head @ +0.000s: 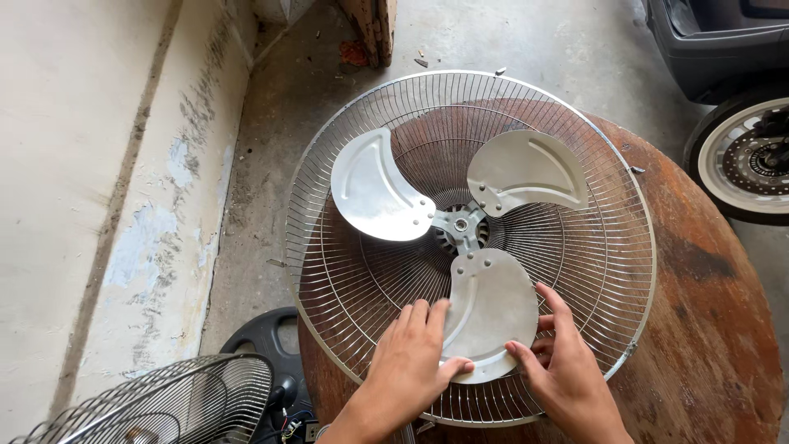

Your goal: The person uses a screwdriver to tighten the front grill of an electric fan, then picks up the fan blades and mounts them onto the fan motor shaft.

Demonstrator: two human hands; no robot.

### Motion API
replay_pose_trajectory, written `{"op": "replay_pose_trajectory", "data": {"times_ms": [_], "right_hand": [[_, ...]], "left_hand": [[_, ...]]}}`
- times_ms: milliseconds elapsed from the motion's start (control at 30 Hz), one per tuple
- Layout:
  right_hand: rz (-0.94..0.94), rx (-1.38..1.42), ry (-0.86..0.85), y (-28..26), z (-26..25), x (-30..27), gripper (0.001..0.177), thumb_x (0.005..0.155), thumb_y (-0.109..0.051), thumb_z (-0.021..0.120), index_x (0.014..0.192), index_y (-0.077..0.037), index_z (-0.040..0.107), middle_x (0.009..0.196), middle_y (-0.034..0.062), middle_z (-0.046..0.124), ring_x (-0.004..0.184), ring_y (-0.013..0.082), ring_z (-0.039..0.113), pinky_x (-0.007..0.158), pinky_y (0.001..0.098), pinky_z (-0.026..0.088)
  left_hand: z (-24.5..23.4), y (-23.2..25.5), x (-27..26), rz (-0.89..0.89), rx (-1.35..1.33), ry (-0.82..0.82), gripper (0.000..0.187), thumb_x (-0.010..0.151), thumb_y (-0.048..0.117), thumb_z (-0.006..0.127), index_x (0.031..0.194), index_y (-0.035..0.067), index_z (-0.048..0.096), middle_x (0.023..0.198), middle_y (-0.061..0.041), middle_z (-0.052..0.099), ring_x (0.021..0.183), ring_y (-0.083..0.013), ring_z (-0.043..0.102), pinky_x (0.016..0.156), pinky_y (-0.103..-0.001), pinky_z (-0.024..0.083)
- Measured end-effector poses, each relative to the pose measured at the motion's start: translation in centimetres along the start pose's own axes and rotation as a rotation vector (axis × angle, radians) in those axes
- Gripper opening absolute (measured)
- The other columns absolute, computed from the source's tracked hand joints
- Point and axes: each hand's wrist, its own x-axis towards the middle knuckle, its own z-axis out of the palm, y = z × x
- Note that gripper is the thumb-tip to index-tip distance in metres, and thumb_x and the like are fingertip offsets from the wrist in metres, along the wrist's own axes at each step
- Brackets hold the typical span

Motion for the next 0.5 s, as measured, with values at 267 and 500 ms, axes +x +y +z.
{"op": "replay_pose_trajectory", "data": {"times_ms": [267, 500], "right_hand": [[0.025, 0.617, -0.142, 1.9, -1.2, 2.8, 0.067, 0.086, -0.005, 0.067, 0.148, 0.006, 0.045, 0.105, 0.0257, 0.072, 0.082, 0.0264, 0.074, 0.064, 0.0361, 0.065], [-0.136, 0.798, -0.106, 2.1, -1.6, 2.3, 0.059, 0.089, -0.005, 0.065, 0.145, 0.005, 0.052, 0.118, 0.0178, 0.075, 0.09, 0.0186, 0.072, 0.065, 0.0319, 0.061]], "left_hand": [[-0.1, -1.4, 1.6, -0.137, -0.288, -0.031, 0.108, 0.061, 0.036, 0.095, 0.149, 0.006, 0.04, 0.112, -0.015, 0.061, 0.106, -0.0247, 0.059, 0.093, -0.038, 0.05], [0.5, -2.9, 2.2, -0.093, -0.923, -0.18, 0.086, 0.07, 0.02, 0.092, 0.143, -0.006, 0.055, 0.101, -0.014, 0.069, 0.086, -0.0175, 0.066, 0.075, -0.028, 0.054]]}}
